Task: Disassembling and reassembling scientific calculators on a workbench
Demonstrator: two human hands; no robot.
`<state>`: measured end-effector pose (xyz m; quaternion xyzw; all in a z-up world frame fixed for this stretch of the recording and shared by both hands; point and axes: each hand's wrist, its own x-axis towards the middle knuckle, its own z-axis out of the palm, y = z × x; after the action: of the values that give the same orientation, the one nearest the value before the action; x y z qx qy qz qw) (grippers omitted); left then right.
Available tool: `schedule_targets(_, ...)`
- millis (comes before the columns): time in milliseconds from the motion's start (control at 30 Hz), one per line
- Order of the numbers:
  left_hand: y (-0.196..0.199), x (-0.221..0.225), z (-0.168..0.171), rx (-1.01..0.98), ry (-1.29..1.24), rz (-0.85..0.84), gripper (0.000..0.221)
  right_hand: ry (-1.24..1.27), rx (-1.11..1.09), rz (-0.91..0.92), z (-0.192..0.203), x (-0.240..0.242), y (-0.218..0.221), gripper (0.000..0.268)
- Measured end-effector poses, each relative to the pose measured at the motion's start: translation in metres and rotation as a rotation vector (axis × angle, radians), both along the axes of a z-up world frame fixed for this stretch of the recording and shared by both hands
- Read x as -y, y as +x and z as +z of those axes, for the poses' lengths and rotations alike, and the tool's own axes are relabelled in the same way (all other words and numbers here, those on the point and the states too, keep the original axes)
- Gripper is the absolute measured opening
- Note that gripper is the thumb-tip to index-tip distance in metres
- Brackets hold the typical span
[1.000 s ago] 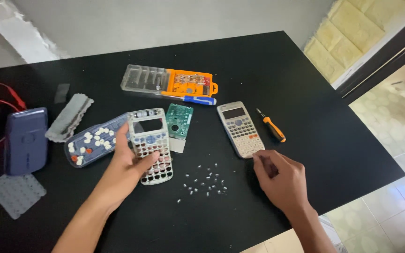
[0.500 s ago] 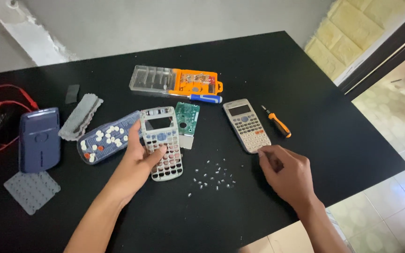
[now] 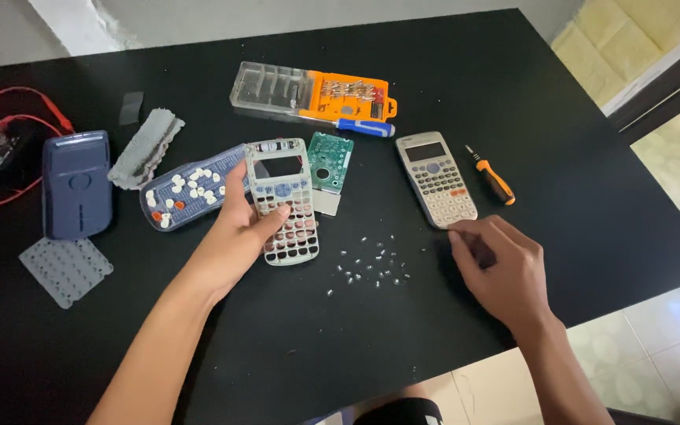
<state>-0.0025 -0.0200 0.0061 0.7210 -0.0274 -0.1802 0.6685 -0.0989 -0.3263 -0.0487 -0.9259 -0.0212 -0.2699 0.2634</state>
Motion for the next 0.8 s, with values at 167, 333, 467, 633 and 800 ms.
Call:
schedule_targets(167, -0.002, 0.0, 0.005, 0.019, 0.026, -0.022, 0.082, 0.053, 0.007, 0.072, 0.019, -0.016, -0.001, 0.008)
schedule_targets(333, 0.0, 0.001, 0.006, 0.037, 0.027, -0.04, 0.085, 0.188, -0.194, 0.204, 0.036, -0.035, 0.003, 0.008)
schedule_targets(467, -0.003, 0.002, 0.016, -0.002, 0.087, -0.046, 0.081, 0.185, -0.424, 0.171, 0.051, -0.057, 0.01, 0.014)
schedule_targets(633, -0.004, 0.003, 0.019, -0.033, 0.094, -0.054, 0.085, 0.194, -0.559, 0.067, 0.051, -0.064, 0.021, 0.018)
schedule_targets(800, -0.005, 0.004, 0.025, -0.067, 0.072, -0.055, 0.086, 0.163, -0.596, 0.029, 0.049, -0.065, 0.024, 0.016)
